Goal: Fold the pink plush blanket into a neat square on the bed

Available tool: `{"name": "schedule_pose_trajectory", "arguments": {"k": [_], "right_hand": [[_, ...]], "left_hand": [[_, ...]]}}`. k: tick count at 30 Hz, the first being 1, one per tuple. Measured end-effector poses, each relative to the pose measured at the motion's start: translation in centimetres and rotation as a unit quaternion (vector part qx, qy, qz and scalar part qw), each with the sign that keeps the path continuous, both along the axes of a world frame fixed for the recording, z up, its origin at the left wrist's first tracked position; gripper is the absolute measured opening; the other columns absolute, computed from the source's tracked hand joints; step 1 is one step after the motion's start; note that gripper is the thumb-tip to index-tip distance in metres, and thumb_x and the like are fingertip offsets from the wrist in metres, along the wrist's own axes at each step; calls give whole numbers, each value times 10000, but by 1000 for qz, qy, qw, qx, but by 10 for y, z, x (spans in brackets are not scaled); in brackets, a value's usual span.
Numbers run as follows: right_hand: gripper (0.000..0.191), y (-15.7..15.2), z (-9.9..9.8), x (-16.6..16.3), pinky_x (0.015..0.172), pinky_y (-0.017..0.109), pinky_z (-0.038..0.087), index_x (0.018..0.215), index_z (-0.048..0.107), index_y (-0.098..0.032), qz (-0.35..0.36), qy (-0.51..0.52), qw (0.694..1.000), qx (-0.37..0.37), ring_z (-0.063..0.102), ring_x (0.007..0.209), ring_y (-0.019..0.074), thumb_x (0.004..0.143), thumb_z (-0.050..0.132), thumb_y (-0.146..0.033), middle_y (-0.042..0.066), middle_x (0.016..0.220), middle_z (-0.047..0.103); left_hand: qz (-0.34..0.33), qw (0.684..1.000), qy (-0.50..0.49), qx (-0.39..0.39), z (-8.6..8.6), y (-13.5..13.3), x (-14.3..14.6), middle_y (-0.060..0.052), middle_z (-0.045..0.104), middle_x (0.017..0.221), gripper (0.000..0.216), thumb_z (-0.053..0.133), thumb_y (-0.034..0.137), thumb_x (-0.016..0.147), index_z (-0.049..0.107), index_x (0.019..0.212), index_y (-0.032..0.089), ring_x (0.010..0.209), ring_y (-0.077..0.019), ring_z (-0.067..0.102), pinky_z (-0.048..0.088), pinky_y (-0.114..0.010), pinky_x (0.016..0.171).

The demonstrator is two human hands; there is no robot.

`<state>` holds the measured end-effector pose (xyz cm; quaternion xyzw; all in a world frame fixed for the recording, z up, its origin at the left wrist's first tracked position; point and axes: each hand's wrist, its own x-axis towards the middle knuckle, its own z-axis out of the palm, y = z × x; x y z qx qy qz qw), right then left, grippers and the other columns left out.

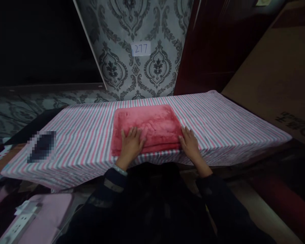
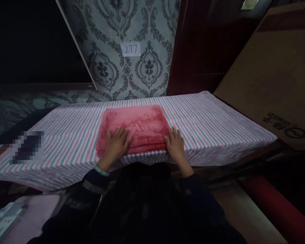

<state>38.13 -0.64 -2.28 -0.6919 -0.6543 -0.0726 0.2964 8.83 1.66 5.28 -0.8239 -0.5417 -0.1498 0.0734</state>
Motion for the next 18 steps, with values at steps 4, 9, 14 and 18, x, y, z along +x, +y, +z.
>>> {"name": "schedule_pose_trajectory", "arguments": {"k": [4,9,14,18], "right_hand": [[556,-5,21,-26,1146,614,331,1601,356,-258,19,-56,998,15,262,1519,335,1070,297,-414,98,1646,343],[535,-12,8,-47,1190,576,267,1542,467,-216,93,-80,992,6,302,1497,320,1052,381,-413,113,1589,438],[541,-19,-8,-37,1189,544,279,1549,450,-213,86,-63,994,21,283,1508,303,1051,393,-416,101,1589,439],[563,-23,-12,-34,1182,530,303,1573,403,-198,77,-44,996,31,253,1525,293,1059,369,-426,109,1602,418]], "left_hand": [[76,996,-16,44,4,-4,-27,-208,477,1558,567,344,400,1027,483,1491,105,1503,-367,355,128,-741,1201],[95,995,-13,25,-19,-11,-45,-230,441,1575,583,330,383,1027,469,1492,60,1498,-367,365,361,-657,1137],[68,996,-48,42,-34,-8,-57,-214,466,1562,574,336,400,1029,491,1479,79,1489,-348,390,486,-556,1066],[37,993,-90,72,-44,-5,-68,-212,501,1537,557,332,385,1035,514,1453,65,1480,-336,409,469,-525,1107]]}}
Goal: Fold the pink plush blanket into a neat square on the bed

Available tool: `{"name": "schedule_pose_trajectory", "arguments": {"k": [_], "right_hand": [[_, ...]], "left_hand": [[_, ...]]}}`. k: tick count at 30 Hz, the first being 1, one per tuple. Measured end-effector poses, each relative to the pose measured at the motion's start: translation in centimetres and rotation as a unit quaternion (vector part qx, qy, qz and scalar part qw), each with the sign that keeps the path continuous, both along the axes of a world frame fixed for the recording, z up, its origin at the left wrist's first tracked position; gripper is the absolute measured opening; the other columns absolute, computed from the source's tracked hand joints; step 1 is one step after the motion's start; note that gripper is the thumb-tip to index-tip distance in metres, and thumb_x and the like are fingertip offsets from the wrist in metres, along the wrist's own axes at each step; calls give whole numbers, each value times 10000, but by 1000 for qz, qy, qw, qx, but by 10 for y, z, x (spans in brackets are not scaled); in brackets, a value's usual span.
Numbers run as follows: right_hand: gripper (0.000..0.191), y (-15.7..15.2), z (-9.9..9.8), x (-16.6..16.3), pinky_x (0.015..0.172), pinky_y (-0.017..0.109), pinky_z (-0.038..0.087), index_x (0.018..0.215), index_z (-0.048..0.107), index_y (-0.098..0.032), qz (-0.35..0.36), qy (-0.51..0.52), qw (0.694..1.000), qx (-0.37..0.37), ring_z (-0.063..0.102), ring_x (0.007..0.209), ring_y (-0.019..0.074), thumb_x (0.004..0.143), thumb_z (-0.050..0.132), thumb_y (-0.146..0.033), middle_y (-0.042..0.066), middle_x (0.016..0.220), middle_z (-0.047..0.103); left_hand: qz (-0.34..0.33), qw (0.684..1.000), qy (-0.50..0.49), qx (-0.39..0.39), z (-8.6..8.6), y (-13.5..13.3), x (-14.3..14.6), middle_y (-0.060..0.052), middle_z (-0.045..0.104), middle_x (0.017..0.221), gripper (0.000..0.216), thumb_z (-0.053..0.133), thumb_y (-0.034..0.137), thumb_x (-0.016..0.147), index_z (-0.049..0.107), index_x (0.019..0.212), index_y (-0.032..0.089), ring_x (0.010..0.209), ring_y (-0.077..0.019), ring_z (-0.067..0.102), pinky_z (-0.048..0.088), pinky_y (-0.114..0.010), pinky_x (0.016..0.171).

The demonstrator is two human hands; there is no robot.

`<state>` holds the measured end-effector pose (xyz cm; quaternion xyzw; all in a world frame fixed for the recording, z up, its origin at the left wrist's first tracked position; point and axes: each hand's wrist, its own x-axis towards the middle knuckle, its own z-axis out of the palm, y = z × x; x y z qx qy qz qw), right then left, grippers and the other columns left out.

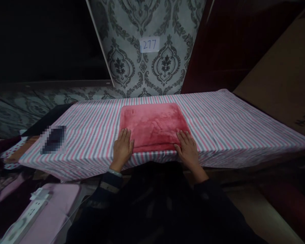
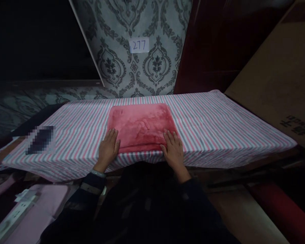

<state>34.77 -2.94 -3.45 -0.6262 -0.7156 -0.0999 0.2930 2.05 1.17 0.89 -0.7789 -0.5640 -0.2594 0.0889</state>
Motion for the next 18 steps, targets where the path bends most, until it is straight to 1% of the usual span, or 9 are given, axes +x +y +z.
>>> {"name": "schedule_pose_trajectory", "arguments": {"k": [5,9,12,15,16,18], "right_hand": [[580,-5,-4,2,1176,518,324,1594,357,-208,-1,12,1000,2,244,1533,286,1059,353,-432,109,1610,405],[554,-12,-10,10,1155,513,358,1558,415,-193,-16,25,999,11,310,1505,296,1061,344,-426,119,1586,440],[522,-18,-9,18,1123,519,400,1520,471,-197,-18,38,999,24,386,1462,304,1053,359,-404,123,1534,505],[470,-21,1,21,1123,576,390,1454,547,-220,-20,53,997,60,409,1444,322,1038,405,-386,119,1455,584],[457,-20,5,19,1133,585,381,1441,561,-223,-9,59,996,73,411,1444,318,1035,416,-375,118,1437,599],[448,-17,12,10,1157,564,377,1433,569,-212,37,71,993,89,423,1441,292,1032,421,-346,119,1427,605]], "left_hand": [[-35,998,-40,24,-10,0,-8,-197,517,1529,527,330,365,1043,514,1450,87,1497,-314,385,422,-527,1160],[-53,996,-60,31,-16,-5,-15,-193,551,1498,512,321,355,1043,538,1425,92,1499,-301,382,396,-515,1181],[-51,996,-61,29,-19,-15,-26,-163,558,1502,491,318,337,1039,547,1421,131,1492,-292,396,384,-523,1179],[-30,998,-55,17,-13,-28,-33,-144,561,1504,482,318,321,1033,549,1424,159,1474,-293,426,386,-540,1165],[-17,998,-51,15,-9,-32,-32,-141,565,1501,479,328,326,1030,553,1421,165,1477,-298,419,379,-550,1166],[8,999,-37,17,2,-39,-24,-133,577,1491,471,357,336,1024,564,1415,177,1497,-308,385,349,-567,1183]]}}
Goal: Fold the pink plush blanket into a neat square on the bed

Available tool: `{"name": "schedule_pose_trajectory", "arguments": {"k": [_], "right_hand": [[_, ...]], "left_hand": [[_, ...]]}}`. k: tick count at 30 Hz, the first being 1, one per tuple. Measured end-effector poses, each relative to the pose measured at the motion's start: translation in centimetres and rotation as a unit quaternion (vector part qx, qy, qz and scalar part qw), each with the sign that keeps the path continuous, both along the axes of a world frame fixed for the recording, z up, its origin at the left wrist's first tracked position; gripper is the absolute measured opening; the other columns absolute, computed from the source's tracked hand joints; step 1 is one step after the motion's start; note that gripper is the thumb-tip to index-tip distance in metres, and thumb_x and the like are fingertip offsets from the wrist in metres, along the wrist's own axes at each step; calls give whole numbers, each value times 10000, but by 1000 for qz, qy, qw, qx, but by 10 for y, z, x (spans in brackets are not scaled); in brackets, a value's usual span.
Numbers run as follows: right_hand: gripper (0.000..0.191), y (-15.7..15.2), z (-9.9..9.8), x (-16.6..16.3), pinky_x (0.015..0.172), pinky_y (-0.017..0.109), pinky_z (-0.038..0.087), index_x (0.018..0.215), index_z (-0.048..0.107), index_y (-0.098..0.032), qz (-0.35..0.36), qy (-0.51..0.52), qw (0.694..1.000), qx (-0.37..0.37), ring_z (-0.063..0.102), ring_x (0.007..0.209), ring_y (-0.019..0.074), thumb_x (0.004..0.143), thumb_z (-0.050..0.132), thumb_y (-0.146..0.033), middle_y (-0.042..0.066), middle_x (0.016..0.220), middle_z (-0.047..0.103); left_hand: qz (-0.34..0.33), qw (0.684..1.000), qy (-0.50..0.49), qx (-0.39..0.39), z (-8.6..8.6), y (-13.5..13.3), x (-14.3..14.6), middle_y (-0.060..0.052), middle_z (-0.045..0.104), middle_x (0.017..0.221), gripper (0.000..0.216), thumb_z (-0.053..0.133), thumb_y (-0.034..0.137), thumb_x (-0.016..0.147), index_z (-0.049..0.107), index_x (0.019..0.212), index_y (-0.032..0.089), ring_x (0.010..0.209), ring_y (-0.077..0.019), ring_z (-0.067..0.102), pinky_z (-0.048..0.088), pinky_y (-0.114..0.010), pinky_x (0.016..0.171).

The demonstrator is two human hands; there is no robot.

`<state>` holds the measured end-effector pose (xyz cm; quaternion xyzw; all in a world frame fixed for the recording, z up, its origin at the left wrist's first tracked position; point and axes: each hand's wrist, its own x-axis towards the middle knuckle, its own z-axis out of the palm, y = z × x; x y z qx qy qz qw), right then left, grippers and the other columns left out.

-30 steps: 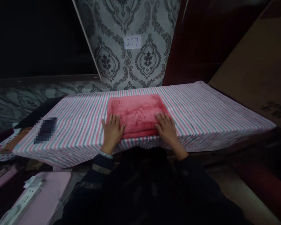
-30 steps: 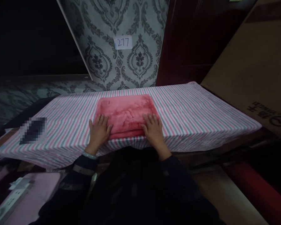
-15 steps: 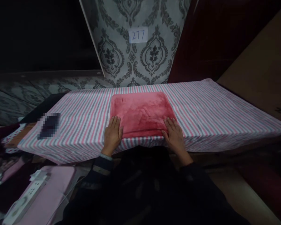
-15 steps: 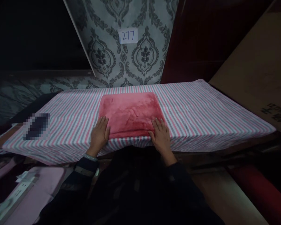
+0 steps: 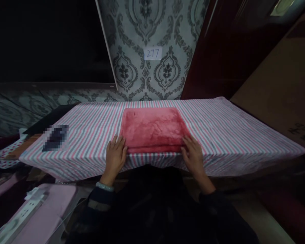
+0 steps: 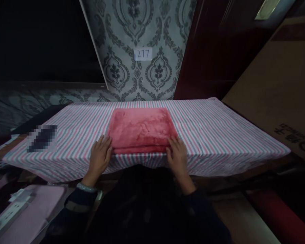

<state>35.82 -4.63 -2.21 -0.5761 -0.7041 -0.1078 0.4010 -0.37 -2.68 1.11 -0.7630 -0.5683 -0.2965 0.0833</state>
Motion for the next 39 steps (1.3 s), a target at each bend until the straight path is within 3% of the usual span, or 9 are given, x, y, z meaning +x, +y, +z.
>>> {"name": "schedule_pose_trajectory", "arguments": {"k": [4,9,17,22,27,30,33,36,39], "right_hand": [[458,14,7,-29,1174,523,389,1437,575,-206,81,-2,997,-7,464,1419,262,1015,419,-290,117,1452,585],[520,32,6,-47,1143,522,411,1442,569,-164,93,-39,994,-37,502,1378,282,932,472,-195,134,1460,578],[501,43,16,-45,1017,483,470,1367,646,-209,68,-53,994,-59,574,1257,296,880,539,-160,99,1363,660],[371,51,31,-46,877,408,509,1177,750,-226,66,-50,996,-44,645,1087,264,989,440,-149,85,1175,747],[365,46,16,-48,900,407,501,1156,764,-233,67,-63,996,-19,640,1094,253,1007,441,-151,80,1184,746],[335,37,9,-48,958,444,493,1196,752,-232,82,-53,995,-19,623,1144,264,1008,476,-207,90,1219,733],[337,42,28,-44,978,439,497,1166,756,-224,111,-25,993,-35,646,1098,262,1036,462,-326,97,1161,746],[417,65,57,-40,1057,469,451,1228,725,-192,84,-49,994,-41,622,1170,279,1060,380,-354,117,1217,724],[495,93,65,-37,1124,590,360,1432,591,-158,7,-112,991,-69,453,1395,355,1045,392,-393,155,1460,576]], "left_hand": [[-30,998,48,0,20,0,34,-134,571,1496,469,431,328,1002,568,1423,173,1495,-306,390,291,-555,1229],[-90,990,96,-48,22,15,61,-160,539,1519,520,525,254,947,536,1459,160,1457,-310,449,335,-560,1205],[-72,987,125,-75,29,26,61,-142,556,1508,642,504,67,833,545,1464,175,1377,-312,529,451,-504,1069],[-75,990,98,-68,30,34,60,-114,644,1416,613,491,46,810,613,1395,183,1292,-310,588,480,-489,1002],[-96,991,81,-50,17,33,48,-113,662,1390,605,485,41,793,644,1357,188,1297,-316,583,472,-510,1023],[-112,988,80,-64,19,30,45,-117,656,1397,586,529,72,788,654,1346,201,1308,-323,576,472,-518,1037],[-145,984,62,-77,38,30,55,-114,659,1393,515,574,207,860,630,1372,198,1314,-307,578,451,-503,1098],[-160,983,58,-72,61,39,77,-100,604,1467,504,511,323,962,548,1453,216,1393,-279,514,338,-518,1210],[-80,991,82,-74,67,56,93,-131,472,1581,555,501,404,987,485,1506,209,1504,-343,357,194,-638,1245]]}}
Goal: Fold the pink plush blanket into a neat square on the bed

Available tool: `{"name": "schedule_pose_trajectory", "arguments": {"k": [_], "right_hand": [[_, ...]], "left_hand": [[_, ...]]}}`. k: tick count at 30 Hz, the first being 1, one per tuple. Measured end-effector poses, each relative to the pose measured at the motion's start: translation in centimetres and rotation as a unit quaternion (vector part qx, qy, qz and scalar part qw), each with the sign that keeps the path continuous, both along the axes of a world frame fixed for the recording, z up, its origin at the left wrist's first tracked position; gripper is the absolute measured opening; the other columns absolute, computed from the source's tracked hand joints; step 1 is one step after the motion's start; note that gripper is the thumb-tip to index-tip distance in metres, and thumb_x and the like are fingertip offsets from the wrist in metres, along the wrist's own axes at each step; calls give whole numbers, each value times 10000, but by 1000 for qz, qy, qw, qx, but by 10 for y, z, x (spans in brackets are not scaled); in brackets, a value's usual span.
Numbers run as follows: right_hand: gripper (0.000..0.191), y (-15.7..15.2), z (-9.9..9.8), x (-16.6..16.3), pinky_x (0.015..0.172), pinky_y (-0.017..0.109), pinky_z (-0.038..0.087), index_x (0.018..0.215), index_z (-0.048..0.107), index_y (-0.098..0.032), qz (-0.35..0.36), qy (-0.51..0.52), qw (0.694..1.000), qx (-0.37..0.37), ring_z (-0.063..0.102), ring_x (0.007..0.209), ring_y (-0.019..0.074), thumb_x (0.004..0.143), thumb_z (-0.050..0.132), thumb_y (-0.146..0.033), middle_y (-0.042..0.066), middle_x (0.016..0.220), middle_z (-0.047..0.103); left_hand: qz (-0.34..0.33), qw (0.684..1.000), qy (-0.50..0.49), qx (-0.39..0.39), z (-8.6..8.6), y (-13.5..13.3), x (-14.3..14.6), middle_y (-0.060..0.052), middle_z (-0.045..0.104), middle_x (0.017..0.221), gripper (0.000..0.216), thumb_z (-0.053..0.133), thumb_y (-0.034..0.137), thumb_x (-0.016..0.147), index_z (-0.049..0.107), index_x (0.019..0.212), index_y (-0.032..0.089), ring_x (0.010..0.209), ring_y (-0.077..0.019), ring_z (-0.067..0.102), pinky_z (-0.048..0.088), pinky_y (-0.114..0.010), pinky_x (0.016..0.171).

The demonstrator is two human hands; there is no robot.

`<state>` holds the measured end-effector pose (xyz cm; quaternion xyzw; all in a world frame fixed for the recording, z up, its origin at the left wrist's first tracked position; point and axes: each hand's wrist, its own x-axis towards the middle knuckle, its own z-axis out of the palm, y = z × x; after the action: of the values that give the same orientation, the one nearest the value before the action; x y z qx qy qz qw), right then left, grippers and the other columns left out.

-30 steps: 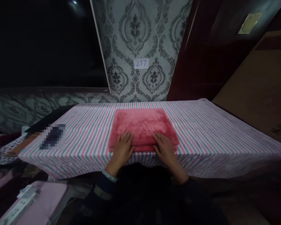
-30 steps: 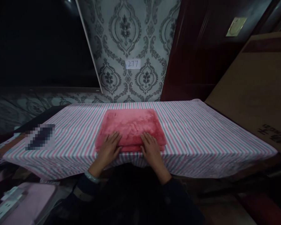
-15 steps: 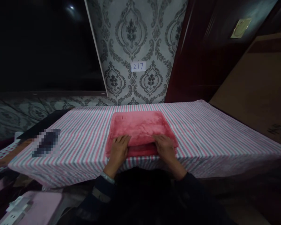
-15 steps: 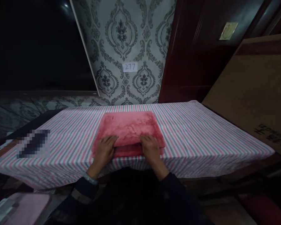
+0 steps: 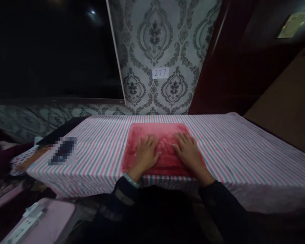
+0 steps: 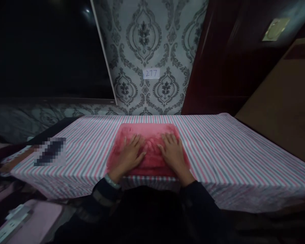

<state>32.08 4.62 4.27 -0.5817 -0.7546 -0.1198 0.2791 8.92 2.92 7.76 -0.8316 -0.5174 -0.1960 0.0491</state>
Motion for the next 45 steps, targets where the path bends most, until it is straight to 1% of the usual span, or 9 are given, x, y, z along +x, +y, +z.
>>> {"name": "schedule_pose_trajectory", "arguments": {"k": [4,9,20,27,32,35,39,42,45], "right_hand": [[535,14,-30,5,1079,641,388,1524,495,-246,-51,-54,995,-66,377,1454,378,1039,380,-440,112,1585,445],[568,11,-55,12,1072,641,407,1553,457,-278,-51,-55,995,-65,335,1478,369,1039,326,-480,96,1607,414],[554,13,-50,11,1061,601,438,1544,472,-286,-55,-59,995,-66,364,1466,357,1041,348,-482,89,1603,422],[572,18,-52,18,1081,620,421,1573,423,-287,-58,-66,990,-110,333,1491,347,1041,346,-482,82,1637,364],[562,38,-24,22,1069,630,441,1523,498,-245,-27,-85,976,-198,416,1445,357,1022,379,-468,116,1574,458],[604,51,12,-19,1144,591,378,1518,493,-149,42,-93,981,-167,380,1469,356,1025,377,-477,173,1568,449],[656,68,48,-114,1213,525,286,1571,401,-118,144,-109,964,-193,291,1519,323,1032,380,-490,179,1625,349],[699,87,50,-174,1237,511,216,1596,340,-100,163,-119,953,-224,219,1547,310,1026,397,-501,180,1658,270],[744,110,35,-205,1235,515,189,1604,308,-87,157,-127,948,-245,209,1548,319,1011,428,-519,199,1662,251]], "left_hand": [[130,991,18,-30,-24,16,-6,-154,397,1624,609,498,508,980,480,1521,230,1521,-440,275,193,-755,1178],[138,990,21,-26,-46,15,-15,-125,352,1654,617,467,533,984,451,1544,276,1536,-427,242,188,-748,1181],[139,990,8,-34,-39,12,-12,-123,362,1649,617,450,544,993,462,1537,254,1532,-426,252,186,-733,1197],[121,992,25,-25,-30,-6,-30,-169,484,1563,571,448,498,1010,500,1495,201,1472,-364,399,268,-660,1201],[119,993,16,9,-41,-25,-51,-182,503,1545,524,463,428,1018,529,1456,148,1476,-340,403,279,-646,1206],[110,993,3,48,-54,-31,-55,-168,521,1534,494,490,380,1008,542,1440,147,1461,-336,427,346,-604,1179],[108,989,-18,102,-69,-30,-54,-171,558,1497,471,517,330,988,565,1417,143,1424,-344,471,410,-573,1124],[100,985,-29,134,-78,-28,-55,-174,574,1480,466,530,311,972,585,1398,129,1417,-349,477,446,-550,1079],[97,982,-38,158,-86,-29,-57,-176,578,1476,472,545,282,951,590,1394,127,1408,-348,485,473,-530,1027]]}}
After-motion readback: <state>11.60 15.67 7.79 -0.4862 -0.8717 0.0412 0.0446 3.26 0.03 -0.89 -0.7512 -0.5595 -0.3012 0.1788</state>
